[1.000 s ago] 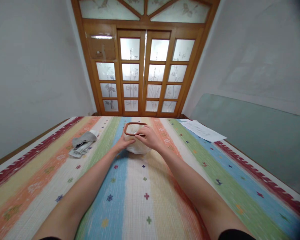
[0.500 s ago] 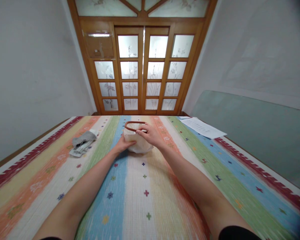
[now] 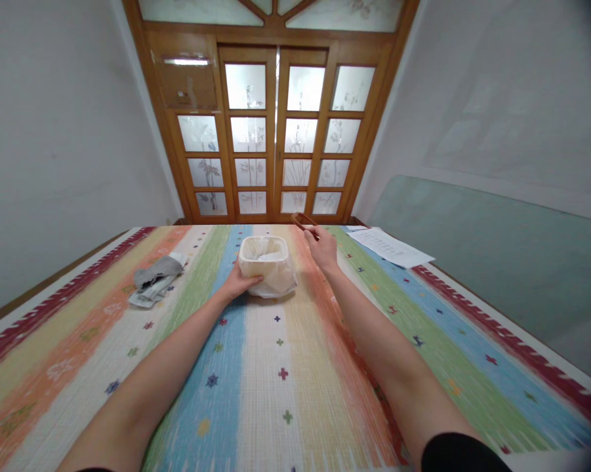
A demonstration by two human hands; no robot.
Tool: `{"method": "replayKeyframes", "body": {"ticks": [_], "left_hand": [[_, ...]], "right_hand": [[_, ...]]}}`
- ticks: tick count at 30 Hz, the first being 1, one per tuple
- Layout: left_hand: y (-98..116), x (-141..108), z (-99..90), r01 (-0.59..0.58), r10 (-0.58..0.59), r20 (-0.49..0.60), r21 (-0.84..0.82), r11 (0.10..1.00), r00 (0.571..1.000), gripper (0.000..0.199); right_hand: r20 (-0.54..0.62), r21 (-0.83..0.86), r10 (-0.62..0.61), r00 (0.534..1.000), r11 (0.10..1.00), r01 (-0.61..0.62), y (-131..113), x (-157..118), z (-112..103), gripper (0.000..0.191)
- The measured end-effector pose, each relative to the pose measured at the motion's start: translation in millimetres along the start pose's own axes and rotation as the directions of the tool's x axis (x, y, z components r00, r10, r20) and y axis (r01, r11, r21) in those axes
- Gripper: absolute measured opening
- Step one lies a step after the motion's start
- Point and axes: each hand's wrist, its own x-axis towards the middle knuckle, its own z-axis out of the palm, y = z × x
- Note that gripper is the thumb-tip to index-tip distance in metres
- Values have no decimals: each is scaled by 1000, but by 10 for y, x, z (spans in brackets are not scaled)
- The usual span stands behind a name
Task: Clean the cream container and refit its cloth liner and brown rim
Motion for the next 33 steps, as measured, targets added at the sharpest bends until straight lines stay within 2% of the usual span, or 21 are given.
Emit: {"method": "replayKeyframes", "body": {"ticks": [3,5,9,13,20,27,30,33], "left_hand": [[-40,14,-14,4,-4,4,8,1000,1000,100],[-62,25,-22,-1,1,20,2,1000,1000,98],[-73,30,-24,0,0,10,1,1000,1000,99],[-50,15,-16,16,-16,-1,16,1000,1000,101],[-79,12,-26,16,-16,15,13,1000,1000,96],[-139,19,-38,30,-31,25,48,998,999,96],[-180,27,-48,26,-28,37,46,999,999,97],[-212,39,-67,21,-22,53,35,999,998,103]], "right_hand": [[68,-358,54,996,933,-26,403,-99,30,28],[124,-495,116,985,868,-40,625,-200,47,28],[205,-587,238,949,806,-75,929,-354,68,32],[215,-640,322,922,760,-116,1097,-397,97,33],[201,-675,351,915,726,-130,1217,-422,115,31],[180,-667,348,920,731,-146,1195,-414,159,34],[154,-628,290,944,766,-133,1141,-399,173,34],[211,-528,209,955,847,-69,1045,-402,196,29]]}}
